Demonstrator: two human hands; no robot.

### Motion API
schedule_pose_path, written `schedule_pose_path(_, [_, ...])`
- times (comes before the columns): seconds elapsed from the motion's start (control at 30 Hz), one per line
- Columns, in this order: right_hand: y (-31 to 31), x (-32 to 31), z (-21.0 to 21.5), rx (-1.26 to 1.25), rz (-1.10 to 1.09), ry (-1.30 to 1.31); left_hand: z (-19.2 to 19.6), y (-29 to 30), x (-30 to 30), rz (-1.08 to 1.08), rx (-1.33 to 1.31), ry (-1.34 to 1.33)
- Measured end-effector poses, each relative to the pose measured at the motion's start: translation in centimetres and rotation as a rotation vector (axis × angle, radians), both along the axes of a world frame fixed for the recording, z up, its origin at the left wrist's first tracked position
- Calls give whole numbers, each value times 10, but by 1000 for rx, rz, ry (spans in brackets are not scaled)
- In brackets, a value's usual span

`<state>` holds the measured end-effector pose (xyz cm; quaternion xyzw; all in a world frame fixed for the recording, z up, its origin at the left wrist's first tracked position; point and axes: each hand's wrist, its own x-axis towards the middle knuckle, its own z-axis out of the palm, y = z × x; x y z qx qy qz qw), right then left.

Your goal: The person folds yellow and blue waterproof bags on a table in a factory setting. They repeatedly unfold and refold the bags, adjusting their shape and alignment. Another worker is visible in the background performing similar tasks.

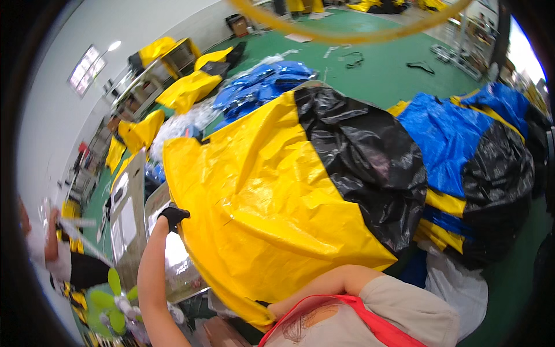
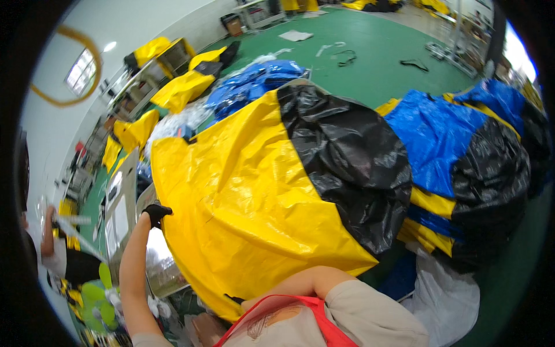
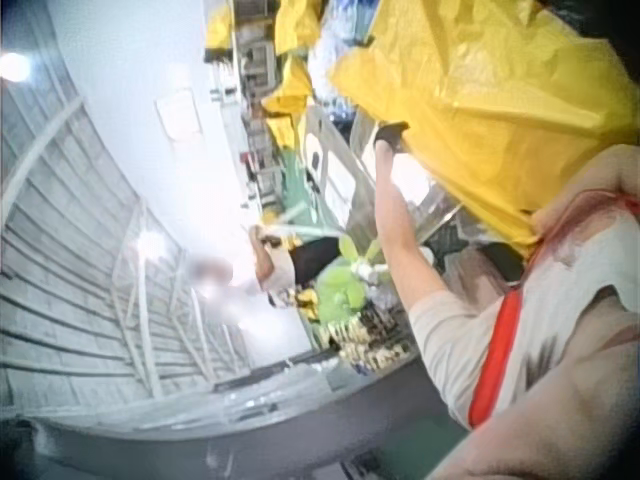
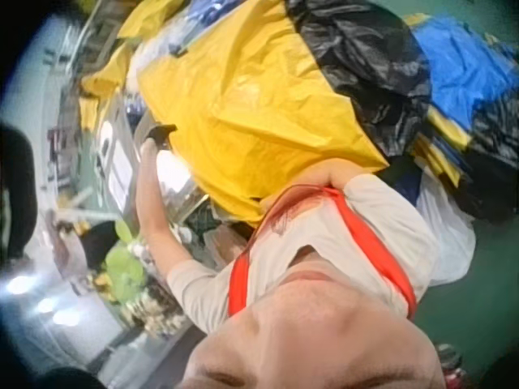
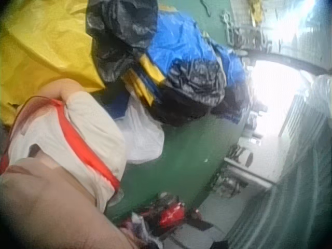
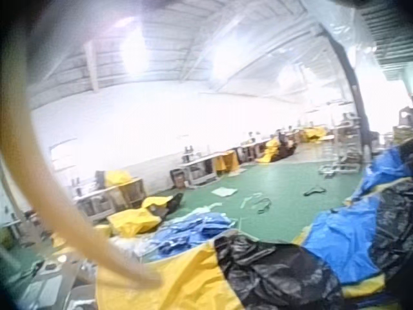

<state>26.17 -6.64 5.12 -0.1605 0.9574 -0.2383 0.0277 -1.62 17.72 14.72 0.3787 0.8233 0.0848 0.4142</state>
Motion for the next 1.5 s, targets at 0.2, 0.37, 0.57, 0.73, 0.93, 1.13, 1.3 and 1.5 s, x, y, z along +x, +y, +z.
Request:
schedule_pose_path(0.2, [139,68,-35,17,-547,565,-108,-105,-176,139,454,218])
schedule_pose_path(0.37, [389,369,12,426,-1545,168,-117,-162,-245,376,723,168])
schedule_pose_path(0.57, [439,406,20,597,-1670,-1193,-150,-146,-189,328,320,563])
schedule_pose_path(0.73, [437,280,131,1067,-1383,427,-148,-159,-131,191,738,1067])
schedule_pose_path(0.93, [573,196,74,594,-1501,-350,-97,-90,155,-1082,493,186])
schedule_pose_path(1.13, [459,160,167,491,-1142,838,-137,-24,154,-1057,483,614])
schedule_pose_path(1.3, [256,274,117,220,-808,272,-119,21,132,-858,754,752])
schedule_pose_path(1.5, [168,296,23,317,-1400,31,-131,-106,124,-804,671,620])
